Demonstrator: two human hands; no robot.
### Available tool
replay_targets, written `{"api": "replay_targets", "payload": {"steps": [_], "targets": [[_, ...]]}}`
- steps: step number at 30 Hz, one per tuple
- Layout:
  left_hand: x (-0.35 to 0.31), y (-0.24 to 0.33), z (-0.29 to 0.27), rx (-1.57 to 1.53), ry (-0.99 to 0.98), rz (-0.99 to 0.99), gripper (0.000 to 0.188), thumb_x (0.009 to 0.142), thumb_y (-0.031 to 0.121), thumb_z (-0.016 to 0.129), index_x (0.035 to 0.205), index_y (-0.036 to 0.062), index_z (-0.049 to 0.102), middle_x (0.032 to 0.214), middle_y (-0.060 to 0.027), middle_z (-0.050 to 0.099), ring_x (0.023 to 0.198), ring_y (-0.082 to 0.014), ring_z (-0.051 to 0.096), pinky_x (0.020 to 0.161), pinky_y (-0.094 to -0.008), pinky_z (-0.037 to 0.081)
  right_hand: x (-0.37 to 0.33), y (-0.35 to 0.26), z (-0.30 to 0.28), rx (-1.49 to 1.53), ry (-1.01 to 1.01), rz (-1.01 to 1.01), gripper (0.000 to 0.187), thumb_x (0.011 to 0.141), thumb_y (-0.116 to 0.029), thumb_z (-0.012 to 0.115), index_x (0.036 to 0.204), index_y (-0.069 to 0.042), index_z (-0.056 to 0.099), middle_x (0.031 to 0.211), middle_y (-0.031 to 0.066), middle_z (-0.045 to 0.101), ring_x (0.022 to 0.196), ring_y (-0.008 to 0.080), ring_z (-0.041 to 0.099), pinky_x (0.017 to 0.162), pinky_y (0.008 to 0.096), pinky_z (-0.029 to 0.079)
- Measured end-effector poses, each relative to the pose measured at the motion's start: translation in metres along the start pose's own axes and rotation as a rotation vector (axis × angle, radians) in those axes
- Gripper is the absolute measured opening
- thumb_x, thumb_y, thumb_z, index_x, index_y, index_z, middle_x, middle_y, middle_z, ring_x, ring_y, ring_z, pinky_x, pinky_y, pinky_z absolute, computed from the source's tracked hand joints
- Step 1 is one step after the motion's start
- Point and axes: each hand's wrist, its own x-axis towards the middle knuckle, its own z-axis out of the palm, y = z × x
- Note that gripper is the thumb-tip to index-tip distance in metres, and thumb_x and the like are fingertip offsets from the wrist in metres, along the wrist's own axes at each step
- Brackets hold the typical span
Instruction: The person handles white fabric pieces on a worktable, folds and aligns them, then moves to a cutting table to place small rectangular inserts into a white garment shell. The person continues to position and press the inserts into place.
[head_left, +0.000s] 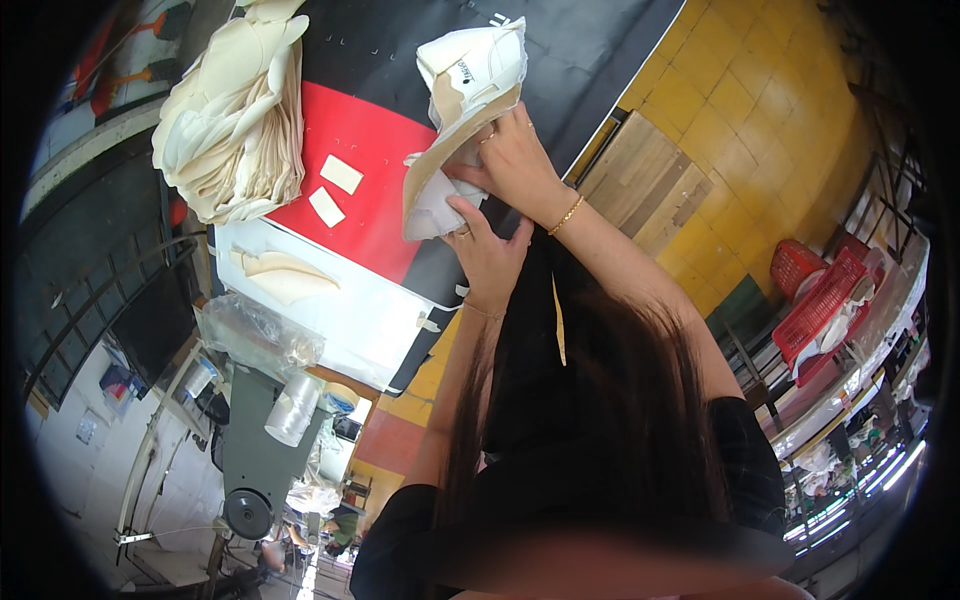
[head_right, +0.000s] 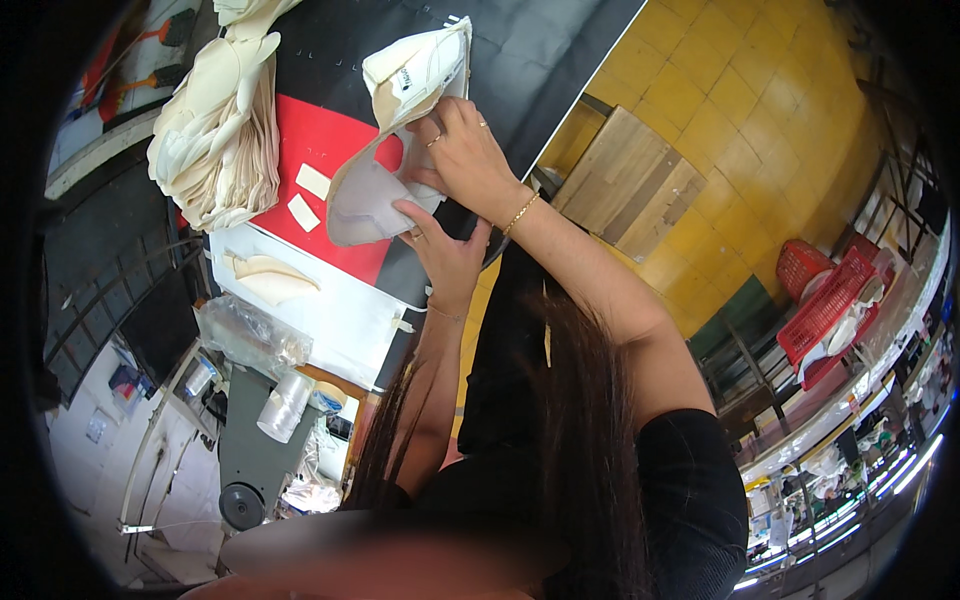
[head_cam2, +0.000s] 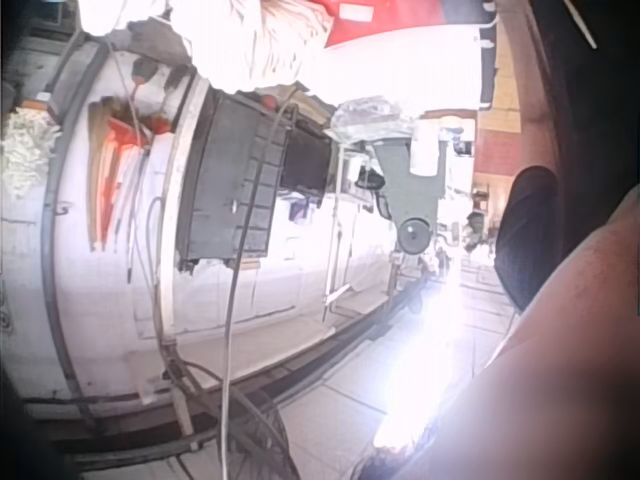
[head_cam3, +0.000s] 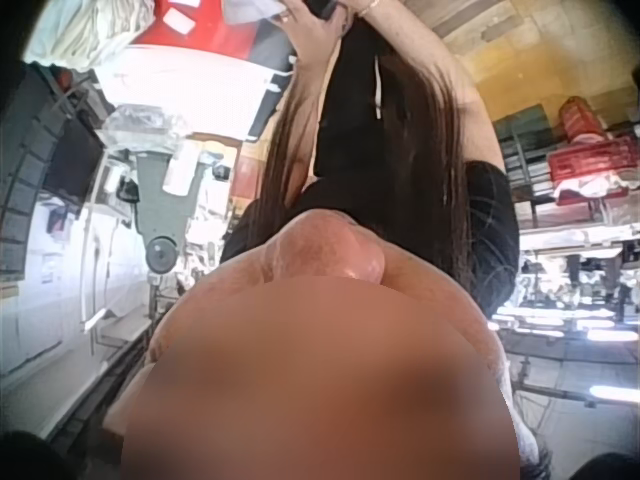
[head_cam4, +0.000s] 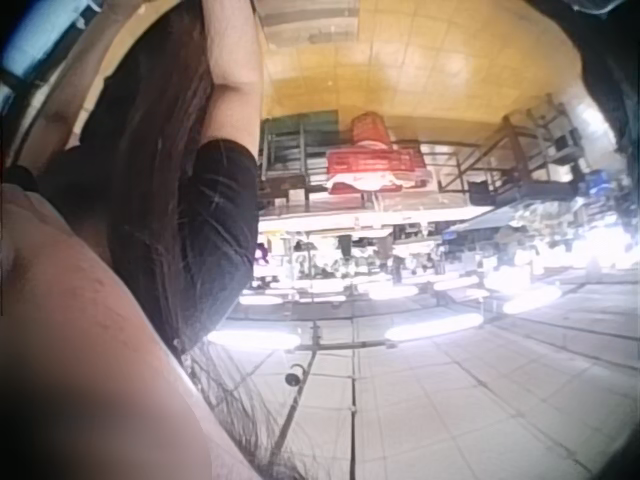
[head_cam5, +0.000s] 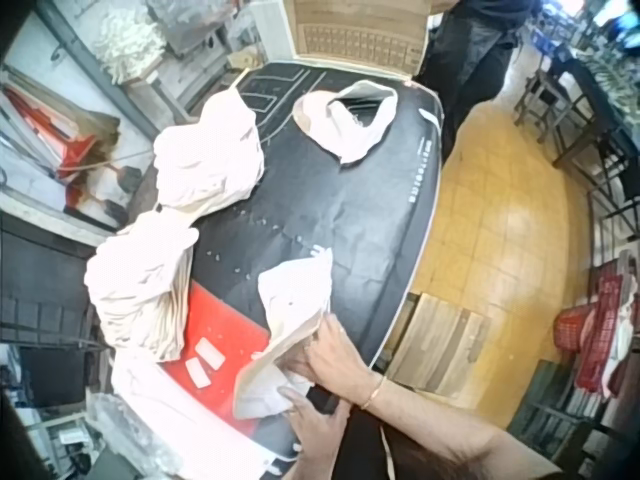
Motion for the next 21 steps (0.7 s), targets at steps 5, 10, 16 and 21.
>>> {"api": "replay_targets", "payload": {"steps": [5, 10, 16, 21], "targets": [[0.002, 0.003, -0.001, -0.006, 0.06, -0.004, 0.115, 0.076, 0.034, 0.082, 0.15, -0.0108, 0.005, 0.141, -0.0372, 0.035, 0.135, -0.0529, 0.032, 0.108, -0.0666, 0.02, 0.007, 0.005, 0.003, 0.002, 0.05, 0.01, 0.059, 0.074, -0.021, 0.08, 0.123, 0.0, 0.056, 0.119, 0.0199, 0.05, 0.109, 0.0362, 0.051, 0.092, 0.0439, 0.046], [0.005, 0.0, -0.001, -0.027, 0.054, -0.002, 0.116, 0.076, 0.035, 0.082, 0.151, -0.0088, 0.004, 0.142, -0.0374, 0.034, 0.136, -0.0514, 0.03, 0.108, -0.0681, 0.017, 0.017, 0.009, 0.014, -0.025, 0.212, 0.076, 0.05, 0.077, -0.017, 0.077, 0.12, -0.001, 0.057, 0.114, 0.0181, 0.053, 0.1, 0.0345, 0.056, 0.085, 0.0415, 0.05], [0.006, -0.002, 0.0, -0.019, 0.066, 0.034, 0.117, 0.076, 0.035, 0.082, 0.151, -0.0084, 0.003, 0.141, -0.0378, 0.035, 0.136, -0.052, 0.03, 0.107, -0.0683, 0.017, 0.009, 0.003, 0.003, 0.057, 0.112, 0.045, 0.057, 0.071, -0.02, 0.081, 0.122, -0.004, 0.059, 0.114, 0.0165, 0.052, 0.105, 0.0344, 0.053, 0.09, 0.0438, 0.048], [0.005, 0.0, 0.0, -0.021, 0.054, 0.032, 0.117, 0.076, 0.034, 0.082, 0.15, -0.0098, 0.002, 0.14, -0.0379, 0.036, 0.136, -0.0527, 0.03, 0.108, -0.0681, 0.017, 0.004, 0.003, -0.008, -0.022, -0.099, 0.029, 0.063, 0.072, -0.02, 0.08, 0.13, -0.008, 0.057, 0.123, 0.0172, 0.049, 0.113, 0.0353, 0.047, 0.096, 0.0426, 0.046]]}}
